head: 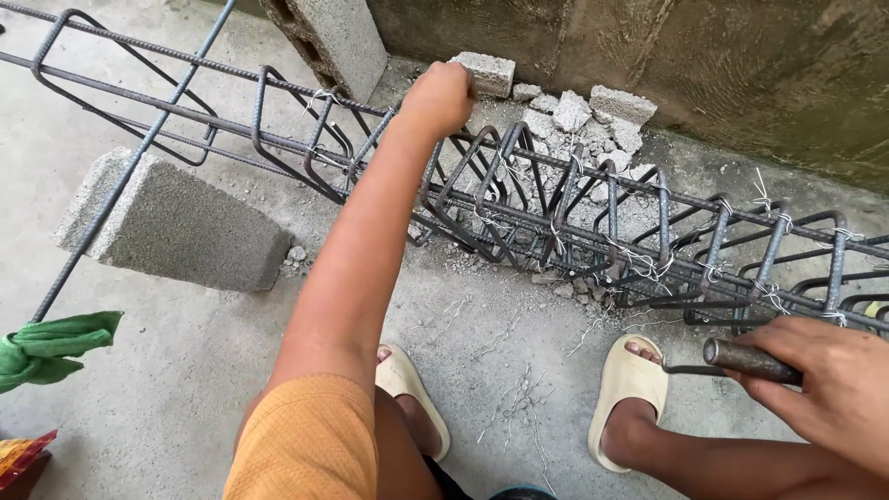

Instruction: Tying steel rebar together using wire and a manual twisting tool

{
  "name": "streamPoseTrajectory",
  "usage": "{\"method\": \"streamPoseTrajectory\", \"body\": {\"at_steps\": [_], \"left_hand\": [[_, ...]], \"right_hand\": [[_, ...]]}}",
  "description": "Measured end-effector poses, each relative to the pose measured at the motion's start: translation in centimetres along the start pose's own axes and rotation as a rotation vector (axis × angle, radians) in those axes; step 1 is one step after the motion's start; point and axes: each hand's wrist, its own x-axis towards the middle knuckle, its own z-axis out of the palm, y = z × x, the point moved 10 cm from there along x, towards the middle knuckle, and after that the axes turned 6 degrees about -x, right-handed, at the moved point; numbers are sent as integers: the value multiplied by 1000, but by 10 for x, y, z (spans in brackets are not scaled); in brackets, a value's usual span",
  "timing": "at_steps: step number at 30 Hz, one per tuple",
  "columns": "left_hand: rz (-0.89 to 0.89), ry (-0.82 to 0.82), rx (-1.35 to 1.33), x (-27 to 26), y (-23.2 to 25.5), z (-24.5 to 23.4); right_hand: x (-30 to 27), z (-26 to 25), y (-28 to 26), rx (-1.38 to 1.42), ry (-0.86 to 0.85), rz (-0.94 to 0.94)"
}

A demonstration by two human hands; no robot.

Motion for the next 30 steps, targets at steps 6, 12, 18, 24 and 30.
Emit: {"method": "streamPoseTrajectory", "body": {"at_steps": [6, 12, 18, 24, 30], "left_hand": [[-118, 59, -279, 0, -17, -3], [-154, -181, -86, 12, -17, 32], [-129, -361, -188, 8, -12, 33], [-245, -428, -432, -4, -20, 36], [-198, -377, -495, -3, -20, 35]], "right_hand": [[2, -3, -10, -118, -22, 0], [4, 11, -3, -174, -79, 6], [6, 5, -9, -109, -70, -13], [5, 33, 80, 435, 104, -111], [47, 50, 106, 927, -37, -166]]}}
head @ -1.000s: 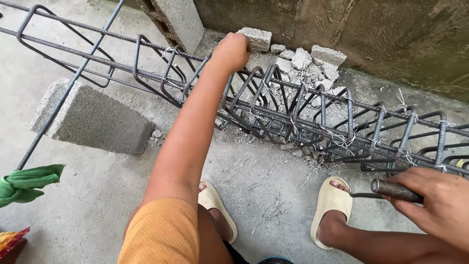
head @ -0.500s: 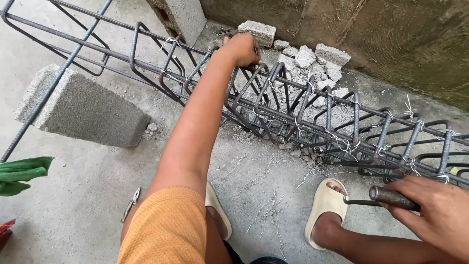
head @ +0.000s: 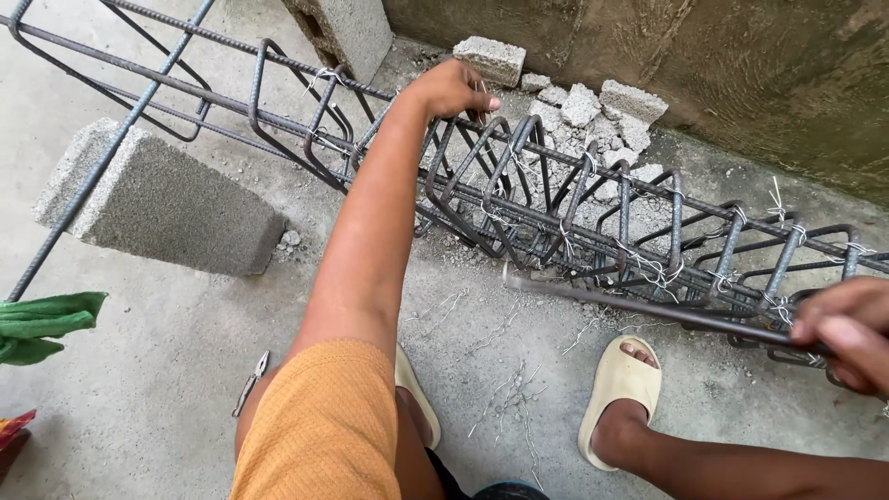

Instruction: Tying steel rebar together using wire and a manual twisting tool

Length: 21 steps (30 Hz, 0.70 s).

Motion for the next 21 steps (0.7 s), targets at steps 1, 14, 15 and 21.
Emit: {"method": "streamPoseTrajectory", "body": {"at_steps": [1, 14, 15, 21], "left_hand": [[-16, 9, 4, 1, -3, 0], [49, 114, 70, 30, -27, 15], [48, 116, 66, 30, -25, 14], [-15, 98, 47, 10, -14, 16]], "right_hand": [[7, 16, -47, 34, 82, -24], [62, 101, -259, -722, 458, -651], [67, 101, -259, -724, 453, -654], [87, 101, -252, -756, 484, -707]]}}
